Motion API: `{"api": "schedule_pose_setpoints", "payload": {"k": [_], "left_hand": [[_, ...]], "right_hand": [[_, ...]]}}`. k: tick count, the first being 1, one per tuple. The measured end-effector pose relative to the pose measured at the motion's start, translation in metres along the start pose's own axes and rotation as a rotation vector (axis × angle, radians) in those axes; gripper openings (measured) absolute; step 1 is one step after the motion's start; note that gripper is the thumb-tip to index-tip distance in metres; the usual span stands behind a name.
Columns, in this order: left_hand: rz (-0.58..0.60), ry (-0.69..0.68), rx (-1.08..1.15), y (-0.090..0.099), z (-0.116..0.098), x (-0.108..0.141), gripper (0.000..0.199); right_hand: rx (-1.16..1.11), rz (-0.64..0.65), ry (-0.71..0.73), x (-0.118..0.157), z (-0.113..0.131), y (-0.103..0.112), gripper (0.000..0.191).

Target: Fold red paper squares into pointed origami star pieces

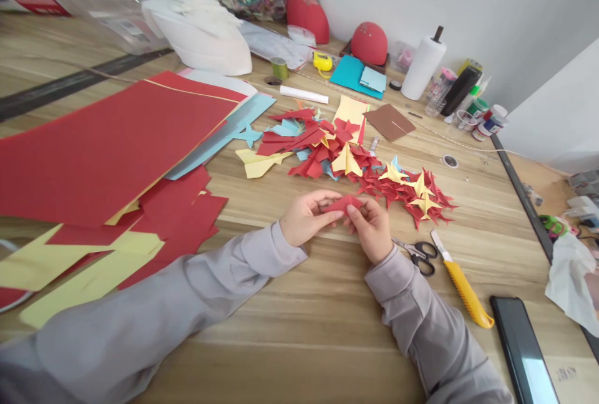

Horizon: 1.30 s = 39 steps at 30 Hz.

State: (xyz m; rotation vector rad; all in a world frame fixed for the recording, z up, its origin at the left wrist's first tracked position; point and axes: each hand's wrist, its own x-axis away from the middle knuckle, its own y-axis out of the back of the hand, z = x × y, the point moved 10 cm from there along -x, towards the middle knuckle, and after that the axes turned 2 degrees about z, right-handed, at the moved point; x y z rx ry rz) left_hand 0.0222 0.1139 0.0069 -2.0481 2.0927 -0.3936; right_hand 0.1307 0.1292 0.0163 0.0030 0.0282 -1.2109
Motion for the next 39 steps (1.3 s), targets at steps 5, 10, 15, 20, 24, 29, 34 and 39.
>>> {"api": "schedule_pose_setpoints", "payload": {"k": [5,10,15,20,24,29,34,39], "left_hand": [[0.034,0.016,-0.05,-0.003,0.0,0.002,0.034],[0.066,0.051,-0.04,-0.004,0.004,0.002,0.039],[0.108,0.095,-0.01,-0.004,0.007,0.0,0.043],[0.079,0.099,0.004,-0.001,0.004,0.0,0.045],[0.003,0.063,-0.012,0.004,0.0,0.001,0.046],[-0.009,0.073,0.007,0.005,0.001,0.001,0.042],[0.003,0.113,0.044,0.005,0.005,0.001,0.043],[0.001,0.107,0.056,0.005,0.004,0.0,0.04]], "right_hand": [[0.025,0.045,0.03,0.002,0.002,-0.005,0.029],[0.033,0.034,0.032,0.001,0.002,-0.003,0.03],[0.009,-0.021,0.029,-0.001,0.002,0.003,0.031],[-0.052,-0.057,0.025,-0.001,0.003,0.007,0.028],[-0.066,-0.067,0.014,-0.001,0.003,0.008,0.028],[-0.069,-0.084,-0.005,-0.002,-0.001,0.01,0.031],[-0.106,-0.102,-0.012,-0.002,-0.002,0.012,0.029],[-0.135,-0.116,-0.018,-0.001,-0.002,0.014,0.031]]}}
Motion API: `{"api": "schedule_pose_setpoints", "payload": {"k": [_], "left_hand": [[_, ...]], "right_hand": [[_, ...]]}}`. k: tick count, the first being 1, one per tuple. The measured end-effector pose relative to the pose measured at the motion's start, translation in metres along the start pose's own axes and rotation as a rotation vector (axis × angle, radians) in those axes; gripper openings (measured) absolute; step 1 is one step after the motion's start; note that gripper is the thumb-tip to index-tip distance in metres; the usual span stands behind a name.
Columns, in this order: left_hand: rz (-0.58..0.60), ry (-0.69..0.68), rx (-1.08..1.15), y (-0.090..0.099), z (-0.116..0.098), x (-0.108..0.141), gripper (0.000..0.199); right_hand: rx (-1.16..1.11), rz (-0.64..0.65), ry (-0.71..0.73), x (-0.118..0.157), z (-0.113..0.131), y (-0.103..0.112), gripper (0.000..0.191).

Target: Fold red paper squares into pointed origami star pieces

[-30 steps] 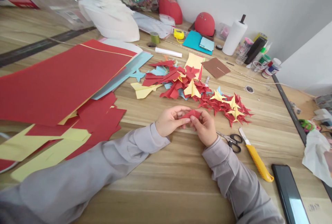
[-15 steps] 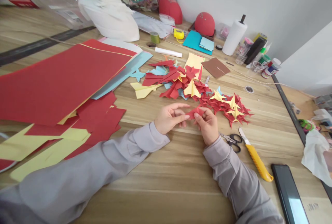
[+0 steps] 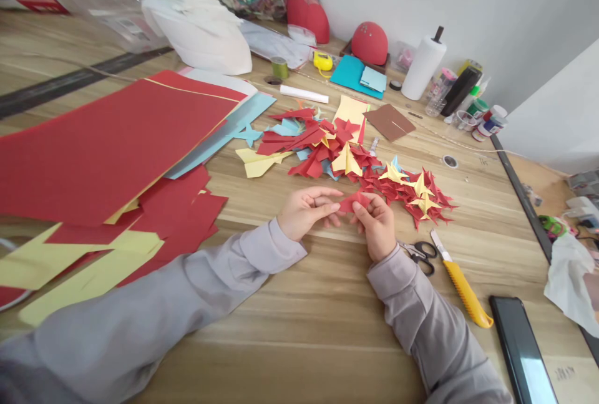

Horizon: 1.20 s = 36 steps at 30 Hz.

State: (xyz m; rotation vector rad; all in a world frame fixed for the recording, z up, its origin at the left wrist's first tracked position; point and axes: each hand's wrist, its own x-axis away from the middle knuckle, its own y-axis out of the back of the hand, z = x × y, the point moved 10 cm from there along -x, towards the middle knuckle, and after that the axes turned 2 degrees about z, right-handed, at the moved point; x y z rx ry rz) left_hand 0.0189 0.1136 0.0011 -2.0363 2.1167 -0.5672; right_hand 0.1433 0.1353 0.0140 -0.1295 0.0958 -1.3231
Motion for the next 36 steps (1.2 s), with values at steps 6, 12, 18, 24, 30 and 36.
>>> {"api": "schedule_pose_setpoints", "payload": {"k": [6,12,18,24,30,36], "left_hand": [[-0.062,-0.073,0.011,0.006,-0.006,0.0,0.036],[-0.075,-0.076,-0.029,0.006,-0.007,0.0,0.038],[-0.054,-0.087,-0.041,0.004,-0.006,0.0,0.041],[-0.021,-0.075,-0.054,0.002,-0.006,0.0,0.034],[0.007,-0.029,-0.005,0.002,-0.001,-0.003,0.038],[-0.048,-0.017,-0.016,0.006,-0.002,0.0,0.041]], "right_hand": [[0.097,0.082,-0.009,0.003,0.001,-0.009,0.028],[0.192,0.102,-0.022,0.003,-0.002,-0.013,0.032],[0.232,0.145,-0.038,0.003,-0.002,-0.017,0.034],[0.186,0.178,-0.051,0.004,-0.004,-0.019,0.031],[0.1,0.108,-0.054,0.002,-0.006,-0.011,0.028],[0.039,0.013,-0.022,0.001,-0.002,-0.002,0.028]]}}
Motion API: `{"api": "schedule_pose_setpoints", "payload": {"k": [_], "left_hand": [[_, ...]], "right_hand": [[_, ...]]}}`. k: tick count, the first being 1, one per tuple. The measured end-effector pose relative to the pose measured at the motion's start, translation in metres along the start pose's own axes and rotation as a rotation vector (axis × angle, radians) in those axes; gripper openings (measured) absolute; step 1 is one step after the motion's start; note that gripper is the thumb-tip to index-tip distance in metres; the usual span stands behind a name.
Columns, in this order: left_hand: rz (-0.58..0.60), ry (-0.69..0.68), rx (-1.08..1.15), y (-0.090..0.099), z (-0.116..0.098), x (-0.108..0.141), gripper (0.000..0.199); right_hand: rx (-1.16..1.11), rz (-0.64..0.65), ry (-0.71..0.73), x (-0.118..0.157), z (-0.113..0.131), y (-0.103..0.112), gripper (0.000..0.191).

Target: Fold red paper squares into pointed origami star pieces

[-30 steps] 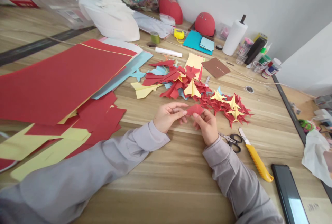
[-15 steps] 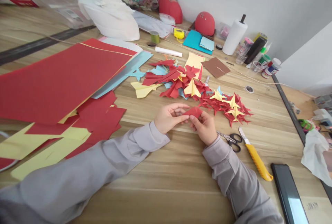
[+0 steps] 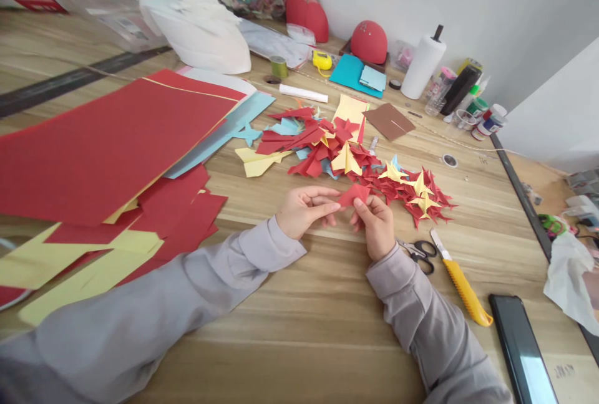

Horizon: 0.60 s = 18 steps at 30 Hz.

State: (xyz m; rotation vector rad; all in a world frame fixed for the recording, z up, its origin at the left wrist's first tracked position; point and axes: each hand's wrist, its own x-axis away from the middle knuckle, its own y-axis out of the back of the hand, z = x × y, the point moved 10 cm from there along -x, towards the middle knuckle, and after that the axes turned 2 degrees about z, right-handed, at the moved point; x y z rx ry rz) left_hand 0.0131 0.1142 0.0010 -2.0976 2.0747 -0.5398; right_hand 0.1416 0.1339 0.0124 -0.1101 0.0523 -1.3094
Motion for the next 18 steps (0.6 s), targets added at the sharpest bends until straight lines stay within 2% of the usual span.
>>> {"api": "schedule_pose_setpoints", "payload": {"k": [2,7,15,18], "left_hand": [[-0.015,-0.009,-0.018,0.001,-0.002,0.001,0.04],[0.033,-0.008,-0.045,-0.004,-0.001,0.002,0.036],[0.06,0.026,-0.021,-0.006,0.002,0.0,0.038],[0.049,0.023,-0.035,-0.005,0.001,0.001,0.041]], "right_hand": [[0.022,0.018,0.012,0.0,0.001,-0.002,0.026],[0.078,0.098,0.01,0.002,0.0,-0.01,0.024],[0.011,0.056,-0.027,0.001,-0.003,-0.005,0.031],[-0.006,0.005,-0.003,0.0,-0.002,0.001,0.035]]}}
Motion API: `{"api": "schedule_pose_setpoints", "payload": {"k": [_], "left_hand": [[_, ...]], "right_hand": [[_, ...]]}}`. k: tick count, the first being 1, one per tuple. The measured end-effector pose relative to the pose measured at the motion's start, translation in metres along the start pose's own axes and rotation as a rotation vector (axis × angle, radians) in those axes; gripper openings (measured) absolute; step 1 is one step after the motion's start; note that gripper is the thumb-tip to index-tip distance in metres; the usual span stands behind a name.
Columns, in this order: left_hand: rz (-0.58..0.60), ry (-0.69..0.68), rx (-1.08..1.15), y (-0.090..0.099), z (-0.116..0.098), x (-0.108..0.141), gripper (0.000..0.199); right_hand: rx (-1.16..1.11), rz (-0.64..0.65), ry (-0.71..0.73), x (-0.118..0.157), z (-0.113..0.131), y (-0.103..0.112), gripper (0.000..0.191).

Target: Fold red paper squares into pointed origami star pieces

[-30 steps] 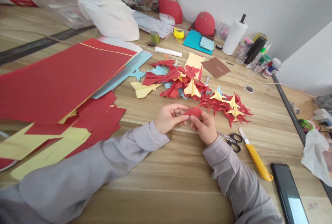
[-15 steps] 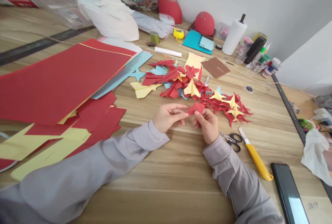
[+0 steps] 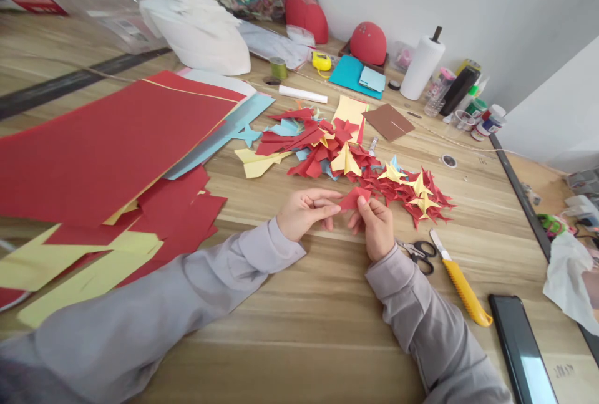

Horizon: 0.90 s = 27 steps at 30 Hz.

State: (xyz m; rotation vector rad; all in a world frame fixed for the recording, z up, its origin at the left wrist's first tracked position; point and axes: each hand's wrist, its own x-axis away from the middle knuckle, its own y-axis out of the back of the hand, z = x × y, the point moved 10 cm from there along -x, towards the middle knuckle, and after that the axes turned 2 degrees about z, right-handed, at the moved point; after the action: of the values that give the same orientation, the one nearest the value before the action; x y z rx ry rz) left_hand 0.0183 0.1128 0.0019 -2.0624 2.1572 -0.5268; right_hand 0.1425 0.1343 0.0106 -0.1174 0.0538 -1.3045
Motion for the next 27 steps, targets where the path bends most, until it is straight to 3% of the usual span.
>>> {"api": "schedule_pose_setpoints", "payload": {"k": [3,10,16,27], "left_hand": [[-0.006,-0.018,-0.016,-0.001,-0.003,0.002,0.048],[-0.003,-0.074,0.01,-0.002,-0.007,0.001,0.052],[-0.025,-0.058,-0.051,0.001,-0.002,0.0,0.034],[-0.044,-0.096,-0.023,0.003,-0.008,0.0,0.032]], "right_hand": [[-0.015,-0.043,0.028,-0.001,0.002,0.005,0.036],[0.111,0.007,0.036,0.001,0.004,-0.001,0.037],[0.15,0.005,0.036,0.002,0.003,-0.001,0.038],[0.151,0.082,0.038,0.003,0.004,-0.01,0.036]]}}
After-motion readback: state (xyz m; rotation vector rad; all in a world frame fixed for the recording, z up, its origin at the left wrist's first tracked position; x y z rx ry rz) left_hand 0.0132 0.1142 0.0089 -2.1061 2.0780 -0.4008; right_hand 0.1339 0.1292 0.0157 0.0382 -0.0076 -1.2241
